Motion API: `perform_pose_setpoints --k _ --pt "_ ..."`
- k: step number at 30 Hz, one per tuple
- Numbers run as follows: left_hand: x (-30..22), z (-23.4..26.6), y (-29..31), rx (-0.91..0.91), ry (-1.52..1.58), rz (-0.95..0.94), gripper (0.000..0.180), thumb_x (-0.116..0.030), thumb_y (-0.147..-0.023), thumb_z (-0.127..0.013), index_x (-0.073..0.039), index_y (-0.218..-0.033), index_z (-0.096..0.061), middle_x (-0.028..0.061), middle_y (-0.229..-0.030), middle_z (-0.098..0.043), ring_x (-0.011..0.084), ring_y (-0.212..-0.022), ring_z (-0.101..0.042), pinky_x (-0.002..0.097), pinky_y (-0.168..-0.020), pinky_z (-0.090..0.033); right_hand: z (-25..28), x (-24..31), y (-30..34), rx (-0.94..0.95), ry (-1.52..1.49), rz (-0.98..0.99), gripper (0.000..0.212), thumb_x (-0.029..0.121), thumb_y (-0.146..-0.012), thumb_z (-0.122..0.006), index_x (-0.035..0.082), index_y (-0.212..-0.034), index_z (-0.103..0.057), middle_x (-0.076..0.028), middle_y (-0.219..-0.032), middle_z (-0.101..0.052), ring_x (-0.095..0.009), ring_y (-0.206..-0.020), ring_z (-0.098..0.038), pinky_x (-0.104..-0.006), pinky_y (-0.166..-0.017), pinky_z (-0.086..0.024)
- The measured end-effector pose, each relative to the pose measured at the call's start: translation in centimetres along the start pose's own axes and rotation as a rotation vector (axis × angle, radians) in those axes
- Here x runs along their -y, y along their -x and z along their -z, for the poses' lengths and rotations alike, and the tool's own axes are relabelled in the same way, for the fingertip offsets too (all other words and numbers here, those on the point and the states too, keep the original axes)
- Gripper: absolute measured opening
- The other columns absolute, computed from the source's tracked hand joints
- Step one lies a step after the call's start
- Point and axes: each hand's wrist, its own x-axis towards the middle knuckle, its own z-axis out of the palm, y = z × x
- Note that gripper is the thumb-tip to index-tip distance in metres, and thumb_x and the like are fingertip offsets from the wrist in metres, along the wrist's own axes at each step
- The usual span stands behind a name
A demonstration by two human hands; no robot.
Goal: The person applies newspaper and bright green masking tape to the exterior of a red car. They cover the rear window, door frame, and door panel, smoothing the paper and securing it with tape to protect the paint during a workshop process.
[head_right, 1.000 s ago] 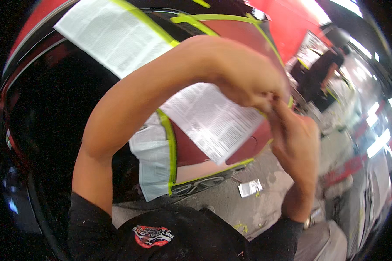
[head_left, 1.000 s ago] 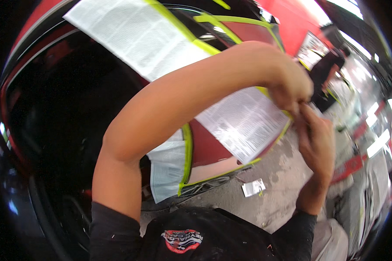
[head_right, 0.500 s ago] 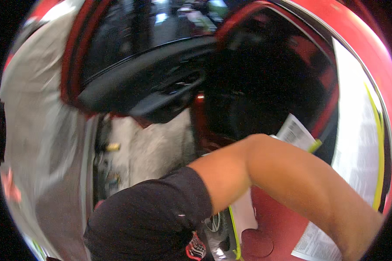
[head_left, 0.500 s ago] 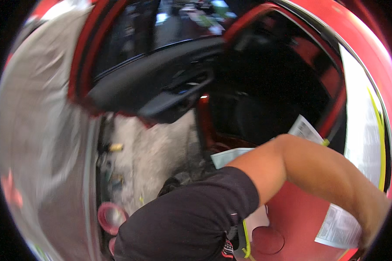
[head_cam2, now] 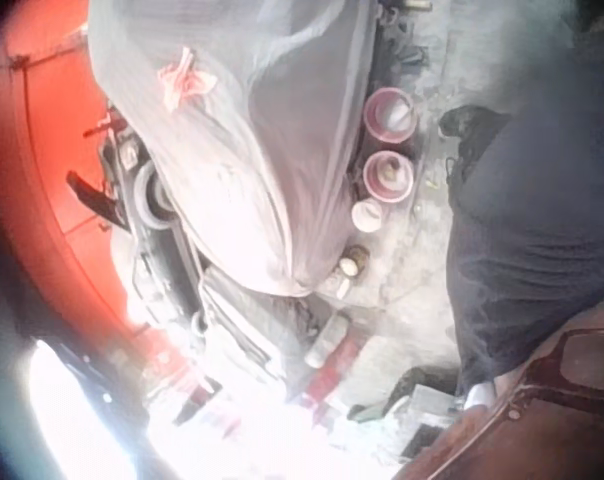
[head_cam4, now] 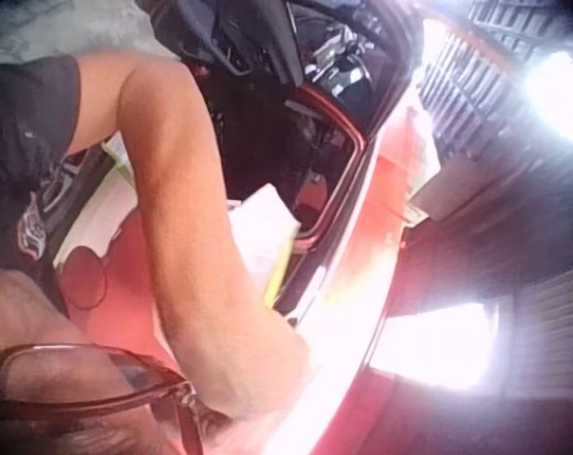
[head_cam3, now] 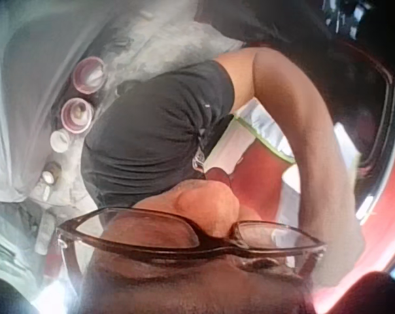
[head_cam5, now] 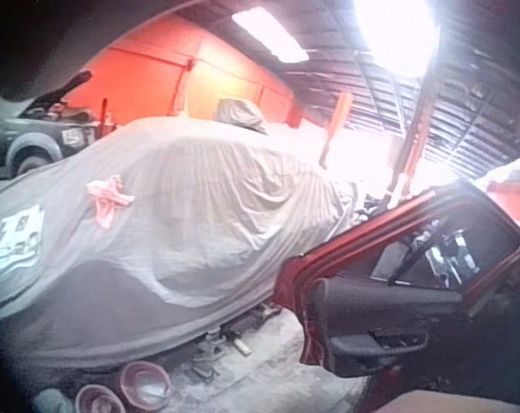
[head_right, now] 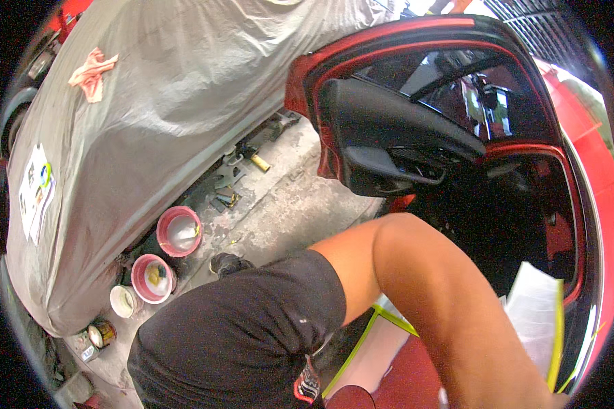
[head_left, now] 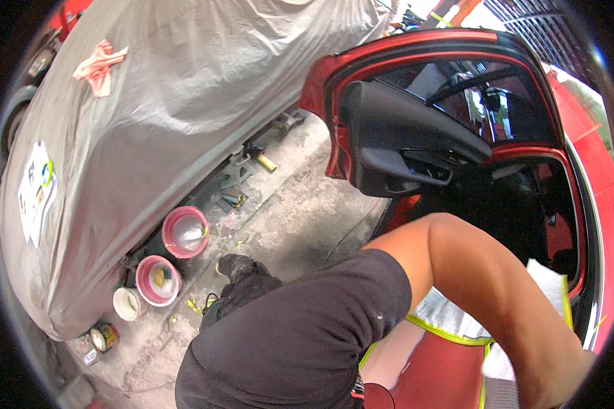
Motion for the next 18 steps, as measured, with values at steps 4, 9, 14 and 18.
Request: perform_pose_setpoints --k 4,9,14,18 --pt "-2.5 3.2 7.0 0.047 -0.056 0.263 0.024 -0.026 -0.084 -0.063 -0.004 -0.085 -0.074 0.0137 -0.082 -0.075 0.0331 -0.076 -0.075 0.0509 -0.059 -0.057 -2.9 5.6 -2.8 0.169 -0.325 0.214 0.024 -0.008 -0.092 -0.055 -0.007 -0.114 -0.065 -0.019 -0.106 -0.074 -0.026 -0.099 -0.072 -0.0331 -0.088 -0.054" --pt "-5.6 0.5 22.5 -0.117 -0.154 0.800 0.017 -0.023 -0.078 -0.070 -0.007 -0.083 -0.069 0.0110 -0.069 -0.065 0.0302 -0.065 -0.071 0.0446 -0.055 -0.055 -13.1 17.2 -3.5 0.358 -0.407 0.647 0.014 -0.004 -0.094 -0.059 0.001 -0.104 -0.067 -0.020 -0.077 -0.063 -0.028 -0.067 -0.068 -0.0327 -0.061 -0.048" --pt "-11.6 1.5 34.9 -0.358 0.089 1.129 0.018 -0.017 -0.090 -0.071 -0.002 -0.101 -0.073 0.0144 -0.091 -0.073 0.0318 -0.079 -0.074 0.0416 -0.071 -0.059 -29.0 26.0 2.3 0.554 -1.139 -0.061 0.017 0.013 -0.105 -0.058 -0.002 -0.104 -0.067 -0.002 -0.068 -0.060 -0.006 -0.061 -0.052 -0.0262 -0.057 -0.045" --pt "-14.5 3.6 44.4 -0.655 0.166 1.560 0.037 -0.007 -0.091 -0.068 -0.002 -0.127 -0.069 0.0172 -0.113 -0.074 0.0287 -0.104 -0.073 0.0360 -0.092 -0.056 -33.1 31.1 2.7 0.384 -1.019 -0.171 0.041 0.014 -0.107 -0.056 0.009 -0.148 -0.056 0.003 -0.068 -0.055 -0.004 -0.060 -0.043 -0.0224 -0.058 -0.040"
